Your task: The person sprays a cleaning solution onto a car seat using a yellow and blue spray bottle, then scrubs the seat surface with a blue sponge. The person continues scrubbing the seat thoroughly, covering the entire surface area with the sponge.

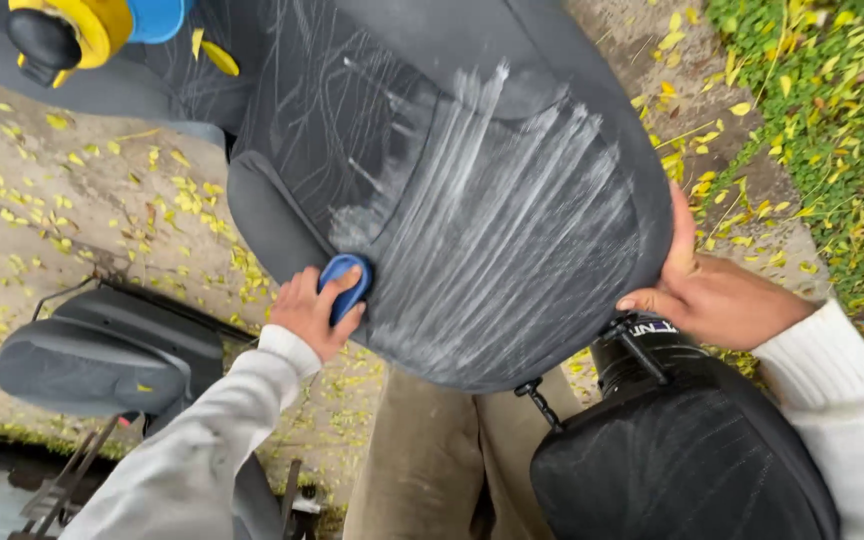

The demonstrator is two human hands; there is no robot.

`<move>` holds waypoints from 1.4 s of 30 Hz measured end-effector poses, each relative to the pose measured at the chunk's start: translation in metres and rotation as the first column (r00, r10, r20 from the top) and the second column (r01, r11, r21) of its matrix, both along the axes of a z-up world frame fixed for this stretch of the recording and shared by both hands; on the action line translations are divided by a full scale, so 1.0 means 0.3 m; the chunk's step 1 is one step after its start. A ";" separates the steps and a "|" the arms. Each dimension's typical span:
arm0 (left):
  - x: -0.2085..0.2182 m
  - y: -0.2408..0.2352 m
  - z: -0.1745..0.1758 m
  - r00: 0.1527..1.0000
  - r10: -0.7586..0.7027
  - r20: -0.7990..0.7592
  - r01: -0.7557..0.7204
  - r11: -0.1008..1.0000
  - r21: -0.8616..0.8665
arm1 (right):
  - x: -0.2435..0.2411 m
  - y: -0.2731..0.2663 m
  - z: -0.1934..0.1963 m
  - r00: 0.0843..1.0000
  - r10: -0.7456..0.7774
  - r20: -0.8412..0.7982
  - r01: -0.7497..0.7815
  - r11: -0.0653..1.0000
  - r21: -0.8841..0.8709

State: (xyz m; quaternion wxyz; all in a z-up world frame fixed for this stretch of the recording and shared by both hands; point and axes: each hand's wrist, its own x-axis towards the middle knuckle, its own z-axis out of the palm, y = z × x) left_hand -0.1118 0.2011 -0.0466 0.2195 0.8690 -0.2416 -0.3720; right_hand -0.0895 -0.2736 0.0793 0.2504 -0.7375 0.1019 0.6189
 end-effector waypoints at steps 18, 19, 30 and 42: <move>0.352 -0.484 -0.048 0.923 0.351 0.156 -0.251 0.858 -0.449 | 0.045 0.069 0.055 0.988 0.065 -0.139 -0.076 0.994 -0.079; 0.505 -0.658 -0.048 0.822 0.524 0.223 -0.294 0.726 -0.622 | 0.047 0.069 0.053 0.983 0.111 -0.145 -0.129 0.984 -0.122; 0.206 -0.345 0.005 0.961 0.277 0.028 -0.255 0.916 -0.309 | -0.036 0.005 0.001 0.997 0.074 -0.022 -0.073 0.997 0.020; -0.025 -0.122 0.034 0.986 0.165 0.033 -0.156 0.968 -0.195 | 0.027 0.017 0.018 0.998 0.066 -0.008 -0.067 0.996 -0.057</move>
